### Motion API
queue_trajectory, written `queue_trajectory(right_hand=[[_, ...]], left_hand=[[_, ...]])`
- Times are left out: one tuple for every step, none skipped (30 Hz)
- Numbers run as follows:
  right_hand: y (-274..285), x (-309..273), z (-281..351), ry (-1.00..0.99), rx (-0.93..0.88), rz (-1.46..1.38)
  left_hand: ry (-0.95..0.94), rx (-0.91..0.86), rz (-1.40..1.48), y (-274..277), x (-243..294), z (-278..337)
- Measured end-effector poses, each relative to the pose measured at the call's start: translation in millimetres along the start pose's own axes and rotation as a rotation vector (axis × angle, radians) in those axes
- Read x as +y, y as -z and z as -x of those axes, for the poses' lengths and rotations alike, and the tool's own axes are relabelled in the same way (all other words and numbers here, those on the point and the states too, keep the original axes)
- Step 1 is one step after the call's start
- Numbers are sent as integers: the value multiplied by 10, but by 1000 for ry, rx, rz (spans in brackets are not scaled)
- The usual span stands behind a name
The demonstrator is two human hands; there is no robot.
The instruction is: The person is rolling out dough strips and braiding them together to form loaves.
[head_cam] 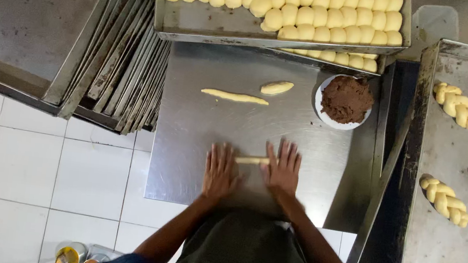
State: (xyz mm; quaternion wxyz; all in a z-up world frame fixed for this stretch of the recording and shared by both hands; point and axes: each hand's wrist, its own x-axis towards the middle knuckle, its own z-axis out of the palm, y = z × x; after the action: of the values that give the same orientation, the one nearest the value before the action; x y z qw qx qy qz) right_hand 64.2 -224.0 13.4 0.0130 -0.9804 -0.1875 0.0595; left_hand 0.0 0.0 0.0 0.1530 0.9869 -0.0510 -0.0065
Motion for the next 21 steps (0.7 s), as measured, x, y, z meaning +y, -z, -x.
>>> queue_trajectory(right_hand=[[-35, 61, -198, 3, -5, -1], [-72, 119, -394, -46, 50, -28], [-110, 182, -605, -94, 107, -54], [-107, 233, -732, -90, 104, -53], [-102, 283, -873, -101, 110, -99], [-96, 339, -1015, -112, 116, -144], [-70, 326, -995, -116, 114, -144], [-46, 313, -979, -120, 106, -176], [-21, 308, -961, -121, 95, -206], [-12, 287, -827, -122, 92, -204], [7, 262, -726, -113, 93, -184], [31, 238, -631, -105, 95, -164], [-12, 252, -356, -105, 104, -163], [-59, 266, -86, -69, 147, -249], [-117, 267, 213, -34, 187, -336], [-94, 280, 229, -36, 192, -337], [-73, 284, 331, -40, 220, -345], [-58, 284, 433, -45, 248, -352], [97, 302, 421, -46, 235, -354], [250, 320, 408, -34, 256, -376], [408, 355, 368, -22, 281, -395]], left_hand=[[5, -4, 1, -14, -30, -150], [72, 85, -23, -29, -61, -297], [140, 177, -46, -50, -96, -458], [145, 176, -46, -25, -141, -600], [194, 160, -23, 7, -199, -771], [243, 145, 0, 38, -252, -945], [240, 142, 1, 58, -267, -976], [222, 194, 29, 76, -284, -1010], [206, 245, 59, 87, -291, -1040], [207, 243, 61, 92, -270, -928], [150, 186, 79, 110, -265, -841], [93, 129, 95, 134, -260, -761], [88, 136, 93, 75, -262, -542], [10, 106, 85, 13, -266, -329], [-68, 70, 77, -53, -272, -87], [-72, 73, 74, -93, -303, -67], [-64, 103, 106, -143, -298, 53], [-55, 134, 138, -196, -296, 177], [-49, 123, 142, -43, -257, 116], [-53, 190, 192, 109, -218, 57], [-60, 262, 242, 254, -180, -41]])
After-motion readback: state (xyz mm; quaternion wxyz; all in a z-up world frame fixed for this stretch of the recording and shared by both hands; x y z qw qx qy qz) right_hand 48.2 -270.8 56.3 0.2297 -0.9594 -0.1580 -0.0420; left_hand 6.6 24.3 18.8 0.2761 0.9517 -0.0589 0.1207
